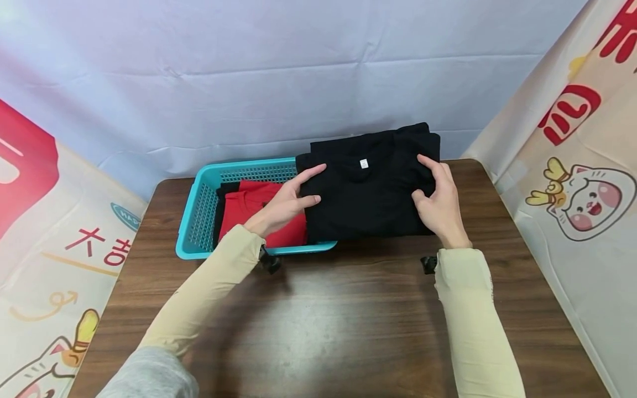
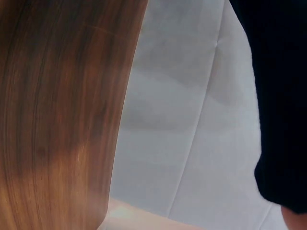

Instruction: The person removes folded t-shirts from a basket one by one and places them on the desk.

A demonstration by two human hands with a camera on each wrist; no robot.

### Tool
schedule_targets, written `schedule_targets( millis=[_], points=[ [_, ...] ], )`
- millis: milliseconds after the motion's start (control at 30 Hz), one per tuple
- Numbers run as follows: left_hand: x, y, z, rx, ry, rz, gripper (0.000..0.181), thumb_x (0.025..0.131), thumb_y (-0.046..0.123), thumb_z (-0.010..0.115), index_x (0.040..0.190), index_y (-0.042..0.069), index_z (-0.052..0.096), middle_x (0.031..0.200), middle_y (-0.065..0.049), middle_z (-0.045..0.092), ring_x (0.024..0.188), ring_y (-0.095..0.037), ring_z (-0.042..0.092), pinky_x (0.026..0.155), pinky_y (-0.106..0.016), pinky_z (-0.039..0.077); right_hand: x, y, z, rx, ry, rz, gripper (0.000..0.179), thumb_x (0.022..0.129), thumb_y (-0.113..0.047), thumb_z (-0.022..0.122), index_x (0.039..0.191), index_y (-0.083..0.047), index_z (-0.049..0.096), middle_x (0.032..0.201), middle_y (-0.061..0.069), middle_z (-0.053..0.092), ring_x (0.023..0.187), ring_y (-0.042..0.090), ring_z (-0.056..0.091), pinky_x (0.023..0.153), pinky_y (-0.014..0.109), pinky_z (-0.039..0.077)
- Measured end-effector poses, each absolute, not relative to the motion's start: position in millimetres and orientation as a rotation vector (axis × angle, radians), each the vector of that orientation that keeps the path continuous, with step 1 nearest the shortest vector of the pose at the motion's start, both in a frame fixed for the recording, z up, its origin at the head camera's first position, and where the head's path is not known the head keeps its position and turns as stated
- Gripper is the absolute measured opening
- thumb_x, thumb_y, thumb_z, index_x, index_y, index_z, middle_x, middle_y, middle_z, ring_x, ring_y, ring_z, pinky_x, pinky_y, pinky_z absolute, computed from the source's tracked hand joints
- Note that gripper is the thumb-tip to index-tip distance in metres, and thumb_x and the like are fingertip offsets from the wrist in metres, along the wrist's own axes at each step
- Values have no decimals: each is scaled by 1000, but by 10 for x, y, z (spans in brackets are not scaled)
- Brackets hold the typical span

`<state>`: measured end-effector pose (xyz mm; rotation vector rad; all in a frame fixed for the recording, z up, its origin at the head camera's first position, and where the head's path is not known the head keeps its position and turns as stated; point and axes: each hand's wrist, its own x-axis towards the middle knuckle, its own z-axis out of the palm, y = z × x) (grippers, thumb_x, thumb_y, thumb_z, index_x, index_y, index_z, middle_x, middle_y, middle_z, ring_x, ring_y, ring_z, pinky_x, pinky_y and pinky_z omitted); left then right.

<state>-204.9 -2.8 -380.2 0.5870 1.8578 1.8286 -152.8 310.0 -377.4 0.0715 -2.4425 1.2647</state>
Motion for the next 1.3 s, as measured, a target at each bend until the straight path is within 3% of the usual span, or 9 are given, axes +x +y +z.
schedule_targets(
  millis=[367,567,667,733,867,967,1067,1200,1300],
  points=[
    [-2078,176,-3811,599,1907,1775,62,95,6,55,148,33,38,155,10,27,137,-13,27,101,-36,46,-1500,3273,-3759,8,-2478,1212,69,83,7,46,145,-24,44,139,15,44,127,28,39,102,23,26],
    [-2080,291,-3812,574,1858,1770,62,96,6,54,147,35,38,155,10,26,137,-15,29,96,-35,47,-1485,3360,-3777,-31,-2472,1187,70,82,7,46,145,-23,45,138,16,45,128,28,39,103,23,25],
    [-2078,347,-3804,547,1836,1767,62,96,6,55,147,37,38,153,11,27,126,-9,35,87,-31,48,-1483,3399,-3782,-50,-2470,1177,70,82,7,46,145,-23,45,138,16,45,128,28,38,102,23,25],
    [-2075,387,-3800,536,1818,1764,62,95,6,55,146,37,38,152,12,27,100,-7,47,80,-29,47,-1482,3422,-3781,-65,-2472,1176,70,82,7,46,145,-24,45,139,16,44,129,28,38,105,27,25],
    [-2063,466,-3798,519,1776,1753,62,96,7,55,147,37,37,152,13,25,66,-13,38,72,-30,41,-1476,3466,-3784,-87,-2484,1175,69,84,6,46,146,-25,44,140,16,43,133,31,36,112,38,25],
    [-2054,516,-3812,502,1750,1736,61,96,8,55,147,37,37,154,13,23,93,-9,45,81,-31,45,-1460,3496,-3804,-90,-2503,1174,68,86,5,45,147,-25,42,141,17,42,134,35,35,112,42,24],
    [-2047,557,-3844,493,1738,1713,61,96,9,55,147,36,37,157,13,20,132,-10,28,99,-40,44,-1446,3515,-3835,-84,-2518,1170,68,86,6,45,148,-23,40,141,19,41,135,36,34,110,45,24],
    [-2037,597,-3889,487,1747,1694,61,95,11,56,148,36,36,158,11,19,140,-18,26,108,-50,37,-1440,3527,-3891,-101,-2526,1171,69,85,7,45,147,-22,41,142,18,41,137,35,33,110,45,25],
    [-2032,619,-3909,464,1753,1701,61,95,10,57,148,34,37,158,10,20,127,-17,40,95,-42,45,-1435,3539,-3945,-120,-2532,1171,69,84,7,45,147,-21,42,141,18,42,137,35,34,111,46,25]
  ],
)
